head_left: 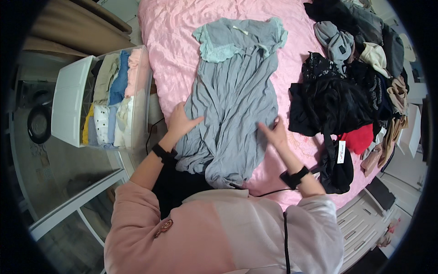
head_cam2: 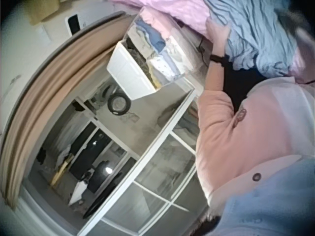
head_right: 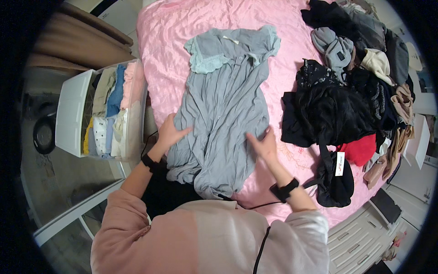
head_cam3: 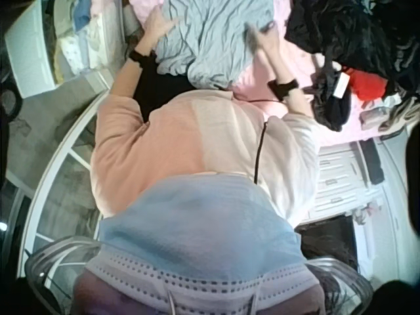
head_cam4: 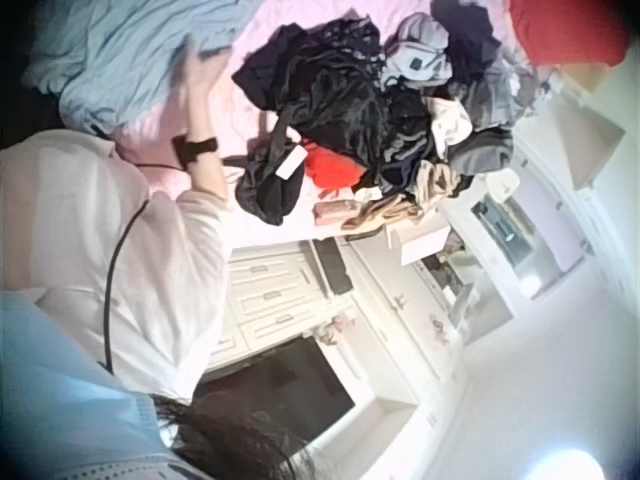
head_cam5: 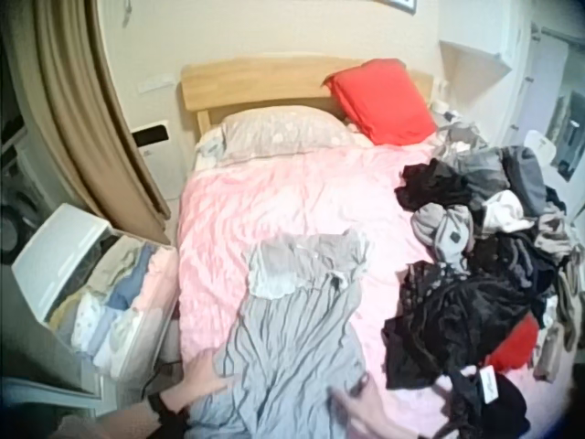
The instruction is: The person folds a gray long-sleeved top and a black t-shirt on a bed, then places each folded item into a white under-bed drawer. The person handles the garments one at a time, smoothing and aligning them before storing them.
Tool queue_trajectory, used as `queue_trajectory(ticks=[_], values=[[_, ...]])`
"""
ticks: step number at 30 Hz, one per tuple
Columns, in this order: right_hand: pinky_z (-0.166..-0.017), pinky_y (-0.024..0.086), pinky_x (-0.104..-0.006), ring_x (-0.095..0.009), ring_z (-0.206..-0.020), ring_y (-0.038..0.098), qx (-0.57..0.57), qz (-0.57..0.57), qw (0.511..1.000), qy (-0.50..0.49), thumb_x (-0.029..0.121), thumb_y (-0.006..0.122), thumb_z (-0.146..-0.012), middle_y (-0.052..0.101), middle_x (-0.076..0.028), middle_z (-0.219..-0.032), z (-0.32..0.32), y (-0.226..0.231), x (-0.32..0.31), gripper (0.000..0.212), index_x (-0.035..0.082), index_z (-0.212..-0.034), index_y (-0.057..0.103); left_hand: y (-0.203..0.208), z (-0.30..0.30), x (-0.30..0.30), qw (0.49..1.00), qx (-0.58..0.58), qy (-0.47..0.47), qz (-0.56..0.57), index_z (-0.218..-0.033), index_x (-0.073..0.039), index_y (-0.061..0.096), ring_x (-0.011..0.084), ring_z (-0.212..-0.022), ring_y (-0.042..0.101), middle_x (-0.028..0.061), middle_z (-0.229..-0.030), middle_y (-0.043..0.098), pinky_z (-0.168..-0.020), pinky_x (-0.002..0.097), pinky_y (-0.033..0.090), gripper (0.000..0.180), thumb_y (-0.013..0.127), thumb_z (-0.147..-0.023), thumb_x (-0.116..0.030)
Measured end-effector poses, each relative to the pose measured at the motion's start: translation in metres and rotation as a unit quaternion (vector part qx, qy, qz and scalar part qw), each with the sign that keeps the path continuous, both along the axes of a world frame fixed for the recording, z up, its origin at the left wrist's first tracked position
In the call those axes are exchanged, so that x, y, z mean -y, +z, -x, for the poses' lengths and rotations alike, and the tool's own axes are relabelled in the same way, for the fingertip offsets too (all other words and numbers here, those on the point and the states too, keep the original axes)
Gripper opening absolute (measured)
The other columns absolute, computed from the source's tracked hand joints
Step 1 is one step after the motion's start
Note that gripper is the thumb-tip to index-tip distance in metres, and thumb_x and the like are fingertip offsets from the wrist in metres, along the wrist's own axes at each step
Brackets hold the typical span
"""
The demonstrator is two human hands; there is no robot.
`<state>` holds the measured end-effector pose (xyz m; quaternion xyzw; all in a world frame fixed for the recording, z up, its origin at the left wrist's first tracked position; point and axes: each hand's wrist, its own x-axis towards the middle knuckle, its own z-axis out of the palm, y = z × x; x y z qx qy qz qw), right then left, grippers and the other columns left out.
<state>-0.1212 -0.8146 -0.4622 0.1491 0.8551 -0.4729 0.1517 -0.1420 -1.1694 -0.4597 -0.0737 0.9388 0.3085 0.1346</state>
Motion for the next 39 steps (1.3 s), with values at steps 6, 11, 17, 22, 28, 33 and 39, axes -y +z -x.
queue_trajectory(ticks=[6,11,17,22,28,33,39], values=[[-0.078,0.048,-0.0421,-0.036,-0.088,0.061,-0.026,-0.137,0.988,-0.063,0.026,0.068,-0.070,0.062,-0.025,-0.096,0.004,0.023,0.048,0.066,-0.001,-0.125,0.044,0.003,-0.051,-0.010,0.994,-0.042,0.099,0.003,-0.123,0.001,0.044,0.0377,-0.102,0.058,0.0264,-0.112,0.057,-0.087,0.0408,0.045,0.076,0.076,-0.068,-0.042],[-0.072,0.048,-0.0447,-0.038,-0.087,0.060,-0.249,-0.111,0.960,0.059,0.008,0.055,-0.074,0.061,-0.026,-0.092,0.014,0.074,0.143,0.059,0.002,-0.131,0.039,0.026,-0.081,-0.014,0.983,0.008,0.026,-0.182,-0.134,-0.004,0.036,0.0272,-0.139,0.021,0.0216,-0.147,0.025,-0.110,0.0331,0.022,0.059,0.055,-0.091,-0.039],[-0.086,0.048,-0.0377,-0.031,-0.097,0.060,-0.076,0.186,0.926,0.319,0.008,0.053,-0.084,0.062,-0.022,-0.105,0.020,0.045,0.231,0.053,0.001,-0.135,0.040,0.029,-0.091,-0.003,0.829,0.139,0.204,-0.502,-0.139,0.003,0.034,0.0207,-0.131,0.033,0.0128,-0.142,0.034,-0.106,0.0309,0.028,0.071,0.046,-0.093,-0.049],[-0.088,0.044,-0.0451,-0.040,-0.107,0.054,-0.233,-0.169,0.945,-0.157,0.041,0.062,-0.078,0.053,-0.031,-0.118,0.124,0.023,0.110,0.070,-0.007,-0.125,0.045,0.017,-0.080,-0.047,0.986,0.058,0.157,-0.020,-0.098,-0.002,0.068,0.0342,-0.121,0.043,0.0191,-0.132,0.044,-0.103,0.0402,0.032,0.060,0.071,-0.067,-0.053],[-0.091,0.046,-0.0407,-0.034,-0.108,0.059,0.094,-0.084,0.978,-0.164,0.042,0.066,-0.073,0.062,-0.023,-0.109,0.240,0.010,0.053,0.066,-0.006,-0.117,0.054,0.009,-0.093,-0.064,0.994,-0.020,0.110,-0.020,-0.088,-0.002,0.066,0.0370,-0.105,0.051,0.0201,-0.120,0.053,-0.093,0.0477,0.036,0.033,0.064,-0.071,-0.030],[-0.083,0.049,-0.0416,-0.035,-0.093,0.063,-0.312,-0.260,0.901,-0.151,0.028,0.063,-0.074,0.066,-0.020,-0.100,0.279,0.039,0.116,0.045,0.002,-0.110,0.060,0.000,-0.093,-0.026,0.958,0.019,0.196,-0.206,-0.089,0.000,0.063,0.0327,-0.079,0.061,0.0196,-0.086,0.063,-0.070,0.0396,0.045,0.026,0.059,-0.080,-0.024],[-0.087,0.045,-0.0456,-0.040,-0.102,0.056,-0.218,-0.235,0.926,0.201,0.037,0.061,-0.081,0.059,-0.026,-0.107,0.318,0.019,0.207,0.050,0.003,-0.118,0.054,-0.026,-0.090,0.011,0.880,0.080,0.359,-0.302,-0.108,0.004,0.061,0.0169,-0.085,0.058,0.0109,-0.097,0.066,-0.078,0.0306,0.045,0.034,0.058,-0.088,-0.023]])
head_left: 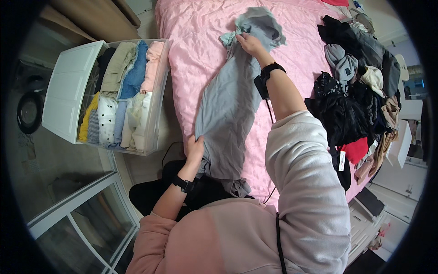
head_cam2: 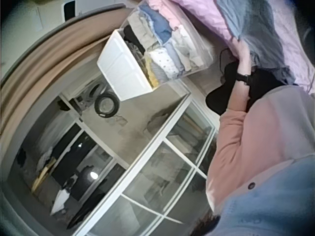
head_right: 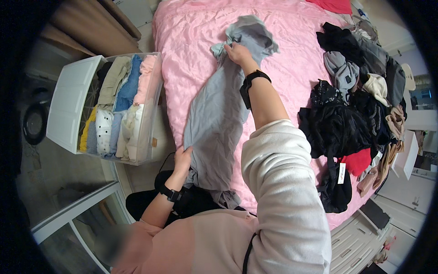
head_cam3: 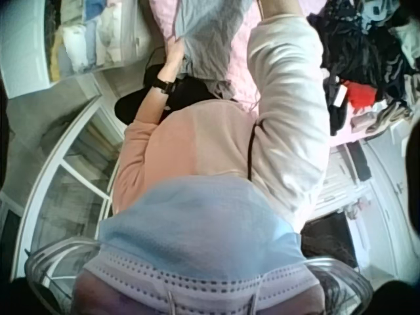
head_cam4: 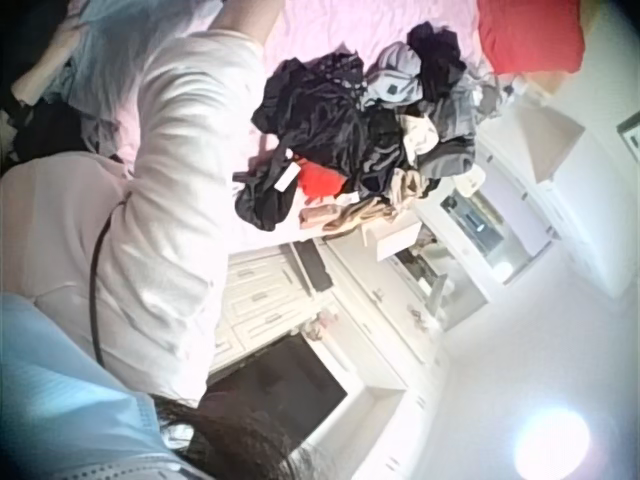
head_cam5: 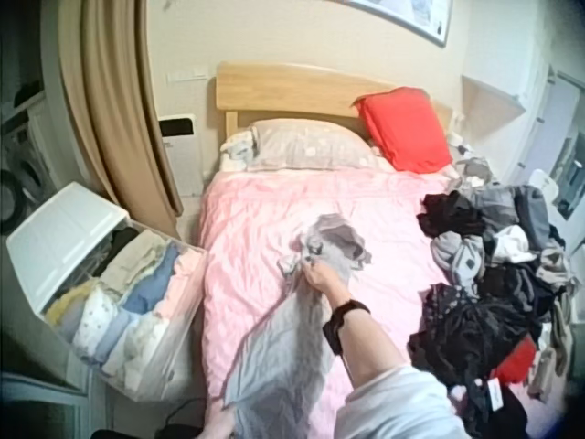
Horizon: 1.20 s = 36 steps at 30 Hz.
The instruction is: The person folds a gray long-sleeved top and a black t-shirt on a bed, then places each folded item into a white under-bed drawer. The person handles the garments one at a time, smoothing and aligning them before storing them.
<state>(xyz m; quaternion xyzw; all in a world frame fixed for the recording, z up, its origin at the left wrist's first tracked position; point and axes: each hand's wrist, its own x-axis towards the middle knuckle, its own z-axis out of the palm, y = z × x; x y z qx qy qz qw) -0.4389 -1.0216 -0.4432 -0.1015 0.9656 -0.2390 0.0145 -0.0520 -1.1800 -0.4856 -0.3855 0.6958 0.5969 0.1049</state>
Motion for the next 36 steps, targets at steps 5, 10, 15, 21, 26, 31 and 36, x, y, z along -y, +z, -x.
queue_trajectory(ticks=[5,10,15,21,26,31,36], values=[[-0.094,0.039,-0.0499,-0.041,-0.118,0.046,-0.230,0.006,0.966,-0.116,0.051,0.061,-0.078,0.047,-0.029,-0.128,-0.023,-0.005,-0.025,0.076,0.003,-0.133,0.041,0.031,0.001,-0.008,0.998,-0.047,-0.045,-0.004,-0.137,0.006,0.016,0.0347,-0.111,0.050,0.0302,-0.126,0.044,-0.093,0.0347,0.040,0.098,0.069,-0.076,-0.048],[-0.094,0.039,-0.0508,-0.041,-0.120,0.042,-0.132,-0.041,0.964,-0.228,0.059,0.069,-0.065,0.041,-0.029,-0.131,-0.036,0.027,-0.019,0.098,0.002,-0.136,0.034,0.073,-0.004,-0.040,0.935,-0.103,-0.226,0.252,-0.124,0.003,0.038,0.0441,-0.128,0.027,0.0279,-0.140,0.024,-0.103,0.0482,0.026,0.084,0.083,-0.059,-0.028],[-0.091,0.044,-0.0469,-0.040,-0.119,0.047,-0.033,-0.142,0.980,-0.133,0.058,0.067,-0.066,0.044,-0.026,-0.132,-0.023,0.029,0.031,0.097,0.006,-0.139,0.029,0.079,-0.003,-0.056,0.838,-0.205,-0.324,0.388,-0.103,-0.006,0.052,0.0398,-0.122,0.036,0.0236,-0.139,0.033,-0.099,0.0491,0.030,0.050,0.078,-0.060,-0.011],[-0.088,0.047,-0.0414,-0.033,-0.099,0.062,-0.134,0.079,0.963,-0.220,0.027,0.061,-0.075,0.065,-0.022,-0.099,0.003,0.002,-0.063,0.036,0.002,-0.100,0.068,0.089,0.000,-0.071,0.911,-0.271,-0.274,0.149,-0.097,-0.005,0.045,0.0386,-0.098,0.054,0.0187,-0.116,0.051,-0.080,0.0410,0.046,0.040,0.064,-0.063,0.006],[-0.056,0.046,-0.0377,-0.025,-0.062,0.058,0.069,0.400,0.841,-0.357,0.022,0.058,-0.078,0.061,-0.010,-0.075,-0.019,-0.025,-0.224,0.026,0.002,-0.093,0.064,0.113,0.001,-0.132,0.763,-0.342,-0.547,-0.021,-0.100,-0.006,0.053,0.0335,-0.099,0.055,0.0143,-0.104,0.057,-0.082,0.0416,0.046,0.037,0.070,-0.068,-0.014],[-0.051,0.039,-0.0338,-0.021,-0.070,0.055,0.103,0.357,0.880,-0.298,0.035,0.060,-0.080,0.056,-0.010,-0.101,-0.029,-0.026,-0.258,0.045,0.011,-0.116,0.051,0.105,0.087,-0.115,0.800,-0.364,-0.438,0.188,-0.084,-0.009,0.061,0.0309,-0.083,0.058,0.0102,-0.085,0.062,-0.072,0.0405,0.047,0.024,0.070,-0.073,-0.029],[-0.083,0.042,-0.0482,-0.034,-0.117,0.045,0.155,0.332,0.883,-0.293,0.037,0.082,-0.064,0.050,-0.020,-0.123,-0.001,-0.015,-0.235,0.120,0.002,-0.144,0.000,0.076,0.267,-0.044,0.773,-0.323,-0.353,0.416,-0.127,-0.003,0.041,0.0341,-0.114,0.049,0.0179,-0.127,0.048,-0.096,0.0408,0.042,0.057,0.067,-0.081,-0.025]])
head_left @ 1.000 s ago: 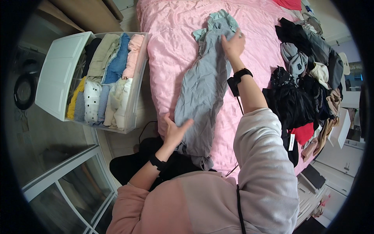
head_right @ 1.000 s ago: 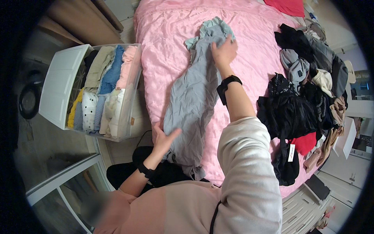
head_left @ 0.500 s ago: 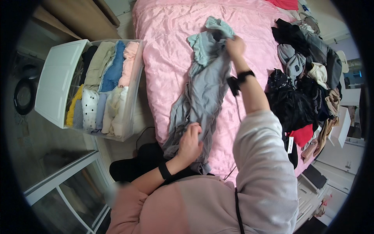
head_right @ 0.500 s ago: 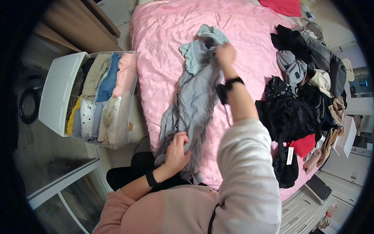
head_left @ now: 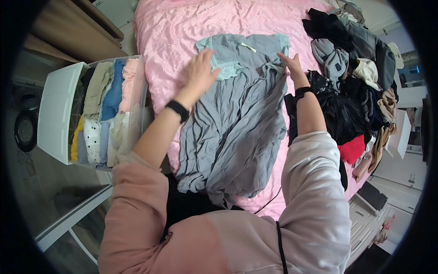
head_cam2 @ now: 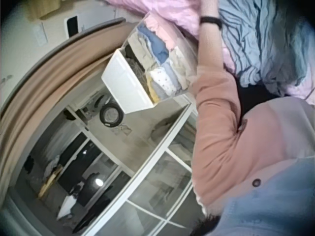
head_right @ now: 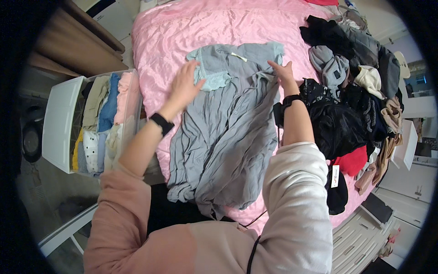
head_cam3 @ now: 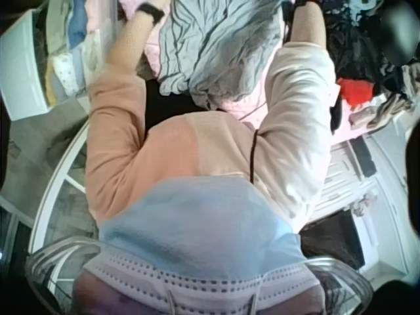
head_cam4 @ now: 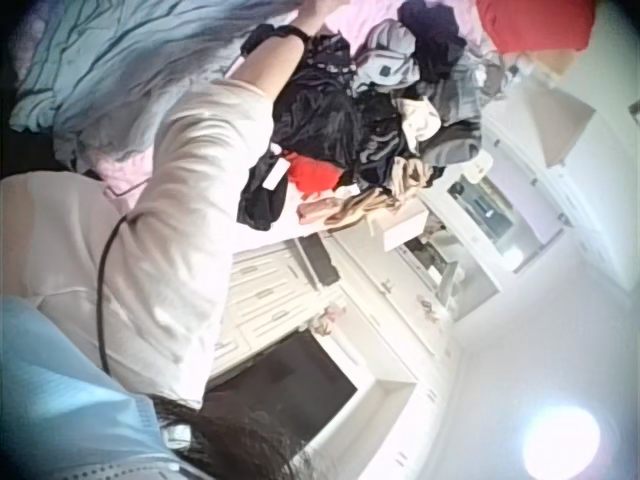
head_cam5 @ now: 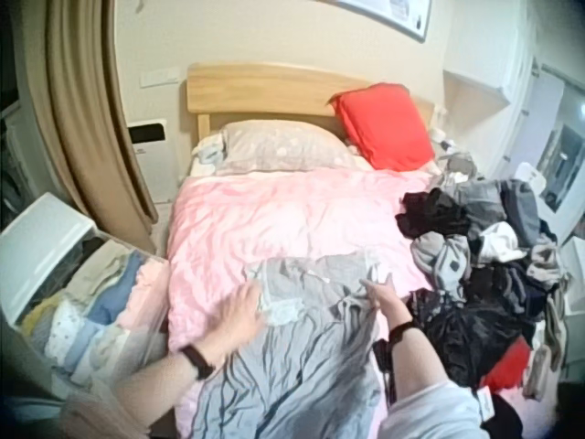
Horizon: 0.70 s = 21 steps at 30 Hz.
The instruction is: The person folds a gray long-sleeved top and a black t-shirt on a bed, then places each folded item into a white under-bed drawer. The person handles the garments one at a time, smoothing and aligning them before storing them.
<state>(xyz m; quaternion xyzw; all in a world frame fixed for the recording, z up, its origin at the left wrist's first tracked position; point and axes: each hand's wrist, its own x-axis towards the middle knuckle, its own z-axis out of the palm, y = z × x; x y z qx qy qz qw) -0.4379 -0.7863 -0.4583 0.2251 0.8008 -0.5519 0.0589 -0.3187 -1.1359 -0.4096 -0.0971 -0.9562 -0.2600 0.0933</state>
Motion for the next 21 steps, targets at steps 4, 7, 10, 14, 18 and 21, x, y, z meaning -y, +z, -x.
queue_trajectory(ticks=[4,7,10,14,18,21], values=[[-0.064,0.047,-0.0352,-0.026,-0.086,0.059,0.026,0.017,0.994,-0.101,0.018,0.080,-0.066,0.058,-0.018,-0.107,0.024,-0.030,-0.010,0.078,-0.007,-0.126,0.037,-0.025,0.061,0.005,0.993,0.058,0.056,-0.091,-0.135,0.004,0.031,0.0368,-0.126,0.039,0.0252,-0.136,0.038,-0.104,0.0402,0.034,0.080,0.073,-0.075,-0.028],[-0.077,0.050,-0.0378,-0.025,-0.086,0.060,0.081,0.200,0.975,-0.051,0.008,0.069,-0.076,0.062,-0.014,-0.100,0.037,-0.038,-0.028,0.035,-0.004,-0.106,0.056,-0.036,0.080,-0.011,0.932,0.225,0.134,-0.250,-0.137,0.007,0.025,0.0349,-0.127,0.038,0.0270,-0.137,0.036,-0.105,0.0392,0.033,0.088,0.075,-0.072,-0.026],[-0.075,0.050,-0.0317,-0.017,-0.085,0.060,-0.091,0.333,0.938,0.030,0.002,0.058,-0.080,0.065,-0.009,-0.092,0.008,-0.017,-0.036,0.017,0.000,-0.097,0.061,-0.037,0.086,-0.015,0.845,0.282,0.062,-0.449,-0.122,0.010,0.046,0.0257,-0.116,0.050,0.0217,-0.125,0.050,-0.097,0.0341,0.040,0.053,0.067,-0.078,-0.010],[-0.076,0.046,-0.0275,-0.017,-0.083,0.061,-0.194,-0.114,0.955,0.192,0.004,0.058,-0.079,0.066,-0.010,-0.090,-0.107,0.042,-0.036,0.023,-0.002,-0.101,0.062,-0.028,0.048,0.010,0.928,0.171,-0.061,-0.324,-0.099,0.001,0.064,0.0197,-0.109,0.055,0.0108,-0.116,0.058,-0.094,0.0331,0.041,0.023,0.057,-0.077,0.003],[-0.104,0.031,-0.0457,-0.033,-0.123,0.043,-0.193,-0.314,0.820,0.439,0.006,0.066,-0.062,0.052,-0.017,-0.125,-0.210,0.064,-0.026,0.036,0.006,-0.098,0.066,-0.008,-0.013,0.047,0.951,-0.052,-0.258,0.162,-0.085,-0.009,0.068,0.0232,-0.111,0.053,0.0061,-0.119,0.058,-0.103,0.0465,0.033,0.020,0.057,-0.073,0.002],[-0.103,0.034,-0.0461,-0.031,-0.115,0.051,-0.110,-0.350,0.791,0.489,0.005,0.062,-0.060,0.062,-0.014,-0.111,-0.226,0.076,-0.035,0.031,0.006,-0.090,0.070,0.010,-0.027,0.051,0.940,-0.028,-0.254,0.226,-0.081,-0.012,0.068,0.0268,-0.114,0.051,0.0070,-0.122,0.057,-0.106,0.0541,0.025,0.013,0.061,-0.072,-0.006]])
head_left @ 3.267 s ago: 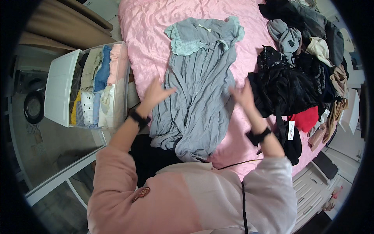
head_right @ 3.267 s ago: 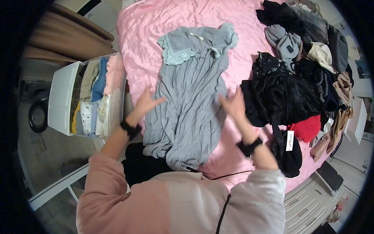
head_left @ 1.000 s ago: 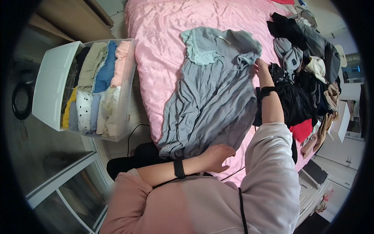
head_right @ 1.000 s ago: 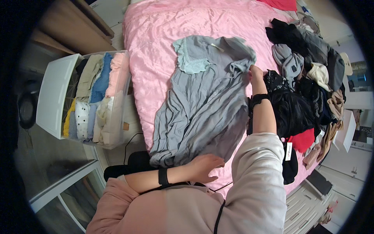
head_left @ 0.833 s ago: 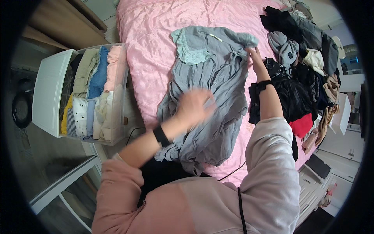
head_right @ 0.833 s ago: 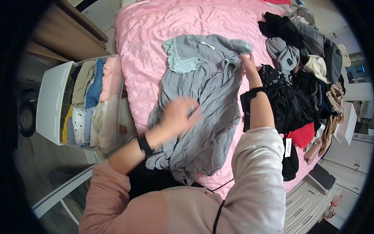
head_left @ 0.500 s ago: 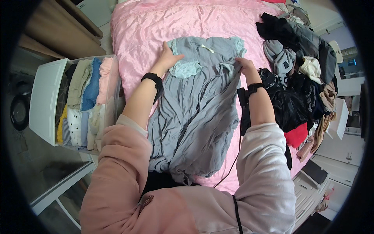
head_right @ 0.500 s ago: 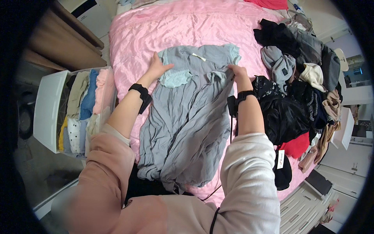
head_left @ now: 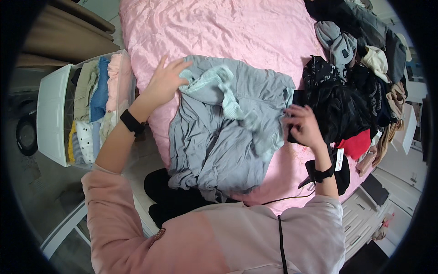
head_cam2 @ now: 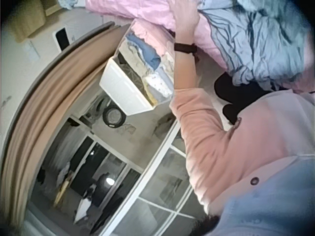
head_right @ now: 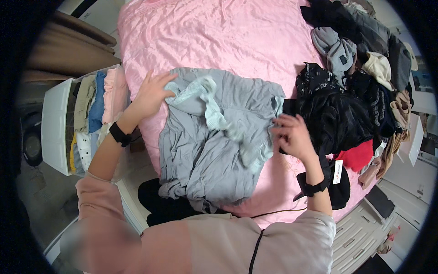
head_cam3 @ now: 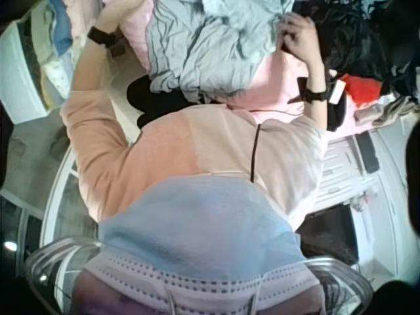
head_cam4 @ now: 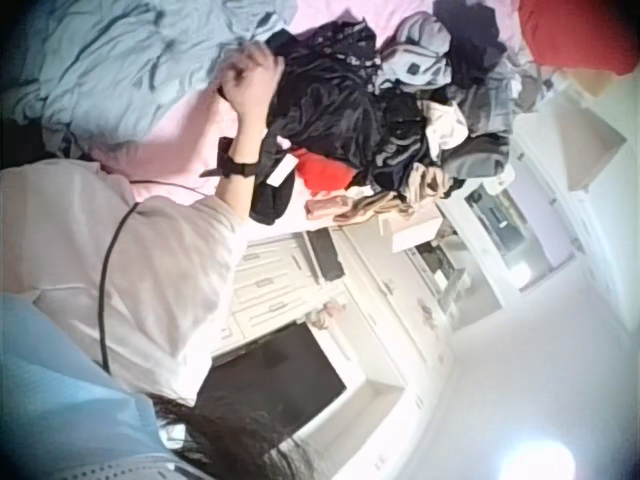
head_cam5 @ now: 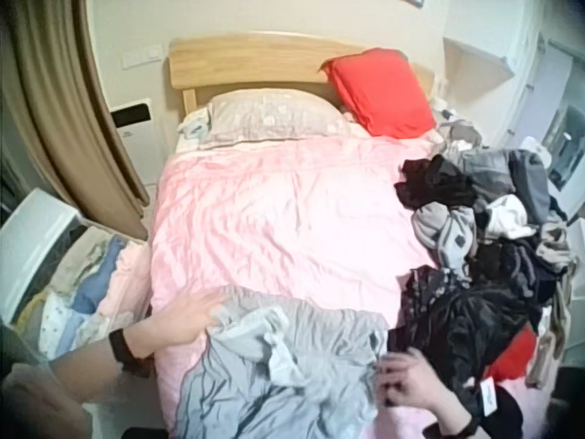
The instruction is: The person folds a gray long-sleeved top and a black t-shirt on a bed, then places each folded item into a white under-bed drawer. The person handles the garments one at a time, smoothing and aligning them before storing them.
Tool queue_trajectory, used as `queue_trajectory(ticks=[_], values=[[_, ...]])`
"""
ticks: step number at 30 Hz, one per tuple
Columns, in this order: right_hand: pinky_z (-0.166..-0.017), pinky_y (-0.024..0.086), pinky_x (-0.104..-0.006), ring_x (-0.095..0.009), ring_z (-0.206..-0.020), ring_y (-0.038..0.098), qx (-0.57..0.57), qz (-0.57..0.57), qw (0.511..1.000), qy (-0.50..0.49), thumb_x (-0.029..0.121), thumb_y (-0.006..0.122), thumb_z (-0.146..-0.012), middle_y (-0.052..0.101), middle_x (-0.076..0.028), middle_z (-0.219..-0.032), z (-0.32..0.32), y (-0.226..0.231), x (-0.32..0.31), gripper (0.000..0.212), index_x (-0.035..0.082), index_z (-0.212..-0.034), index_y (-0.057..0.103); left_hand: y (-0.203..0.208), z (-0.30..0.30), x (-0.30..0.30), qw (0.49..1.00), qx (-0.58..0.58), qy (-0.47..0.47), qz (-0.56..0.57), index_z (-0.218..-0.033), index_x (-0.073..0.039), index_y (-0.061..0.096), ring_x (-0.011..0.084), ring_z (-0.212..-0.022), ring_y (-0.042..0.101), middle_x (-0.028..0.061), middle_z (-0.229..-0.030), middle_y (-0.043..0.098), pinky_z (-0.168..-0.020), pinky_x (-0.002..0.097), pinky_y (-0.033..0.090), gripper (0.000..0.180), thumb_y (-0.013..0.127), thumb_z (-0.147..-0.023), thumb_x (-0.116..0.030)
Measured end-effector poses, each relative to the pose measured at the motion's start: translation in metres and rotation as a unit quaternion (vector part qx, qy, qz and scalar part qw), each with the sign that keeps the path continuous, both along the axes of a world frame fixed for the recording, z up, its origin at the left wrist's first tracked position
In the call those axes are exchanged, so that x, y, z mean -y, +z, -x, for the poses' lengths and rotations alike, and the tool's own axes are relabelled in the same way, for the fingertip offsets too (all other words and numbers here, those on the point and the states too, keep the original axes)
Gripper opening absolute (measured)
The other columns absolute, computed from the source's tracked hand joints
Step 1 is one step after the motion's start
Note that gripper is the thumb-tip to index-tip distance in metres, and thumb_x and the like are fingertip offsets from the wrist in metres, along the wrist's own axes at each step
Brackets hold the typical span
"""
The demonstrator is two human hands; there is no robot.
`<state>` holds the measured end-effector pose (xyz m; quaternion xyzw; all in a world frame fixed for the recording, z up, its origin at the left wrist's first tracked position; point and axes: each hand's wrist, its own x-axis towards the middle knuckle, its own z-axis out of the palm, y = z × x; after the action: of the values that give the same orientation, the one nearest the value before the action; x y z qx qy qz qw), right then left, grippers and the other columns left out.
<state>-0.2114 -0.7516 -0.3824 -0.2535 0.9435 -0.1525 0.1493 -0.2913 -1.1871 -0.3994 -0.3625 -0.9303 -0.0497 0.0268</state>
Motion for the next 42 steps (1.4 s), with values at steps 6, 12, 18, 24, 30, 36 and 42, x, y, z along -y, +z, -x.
queue_trajectory(ticks=[6,12,18,24,30,36,42], values=[[-0.096,0.040,-0.0428,-0.036,-0.117,0.048,-0.223,0.003,0.967,-0.122,0.029,0.079,-0.063,0.048,-0.019,-0.130,0.064,-0.026,0.027,0.086,0.014,-0.137,0.038,0.003,0.044,-0.063,0.959,0.108,0.126,-0.232,-0.092,-0.011,0.069,0.0304,-0.119,0.048,0.0132,-0.125,0.054,-0.104,0.0508,0.029,0.032,0.073,-0.068,-0.032],[-0.078,0.049,-0.0407,-0.035,-0.090,0.061,0.117,-0.095,0.984,-0.099,0.031,0.077,-0.064,0.063,-0.017,-0.100,0.144,-0.037,0.039,0.059,0.008,-0.116,0.059,-0.004,0.066,-0.076,0.937,0.232,0.191,0.180,-0.098,-0.010,0.068,0.0322,-0.099,0.061,0.0128,-0.104,0.066,-0.086,0.0418,0.046,0.050,0.079,-0.060,-0.040],[-0.089,0.043,-0.0508,-0.037,-0.117,0.047,-0.259,0.042,0.940,-0.220,0.033,0.070,-0.069,0.048,-0.018,-0.128,0.176,-0.026,0.042,0.065,0.019,-0.129,0.049,0.002,0.077,-0.071,0.966,-0.114,0.230,-0.010,-0.117,-0.017,0.060,0.0355,-0.128,0.036,0.0158,-0.139,0.038,-0.103,0.0542,0.028,0.051,0.068,-0.071,-0.037],[-0.102,0.017,-0.0682,-0.036,-0.138,0.020,-0.096,-0.128,0.987,-0.022,0.050,0.056,-0.079,0.023,-0.015,-0.150,0.022,-0.066,0.062,0.070,0.025,-0.141,0.036,-0.008,-0.023,-0.062,0.991,0.053,0.057,0.108,-0.141,-0.022,0.037,0.0377,-0.138,0.019,0.0174,-0.152,0.016,-0.108,0.0595,0.017,0.076,0.064,-0.072,-0.040],[-0.104,0.019,-0.0647,-0.038,-0.138,0.020,0.018,-0.040,0.999,-0.004,0.028,0.064,-0.072,0.021,-0.021,-0.149,-0.110,-0.054,0.049,0.076,0.019,-0.142,0.035,-0.033,-0.156,-0.039,0.962,0.258,0.036,-0.081,-0.135,-0.013,0.045,0.0460,-0.135,0.019,0.0212,-0.152,0.013,-0.104,0.0594,0.024,0.070,0.063,-0.071,-0.035],[-0.105,0.031,-0.0484,-0.042,-0.135,0.025,-0.020,0.107,0.968,-0.226,0.022,0.068,-0.064,0.025,-0.029,-0.144,-0.108,-0.080,0.041,0.091,0.013,-0.145,0.027,-0.032,-0.173,-0.024,0.944,0.199,0.200,-0.169,-0.128,-0.017,0.054,0.0449,-0.134,0.024,0.0296,-0.145,0.023,-0.106,0.0472,0.028,0.056,0.065,-0.076,-0.033],[-0.084,0.047,-0.0419,-0.044,-0.095,0.060,0.075,0.161,0.888,-0.424,0.025,0.068,-0.071,0.058,-0.034,-0.104,-0.085,-0.096,0.080,0.104,0.004,-0.146,0.000,-0.074,-0.169,-0.053,0.828,0.309,0.385,-0.266,-0.111,-0.009,0.063,0.0385,-0.113,0.051,0.0291,-0.124,0.049,-0.093,0.0384,0.042,0.045,0.072,-0.075,-0.035]])
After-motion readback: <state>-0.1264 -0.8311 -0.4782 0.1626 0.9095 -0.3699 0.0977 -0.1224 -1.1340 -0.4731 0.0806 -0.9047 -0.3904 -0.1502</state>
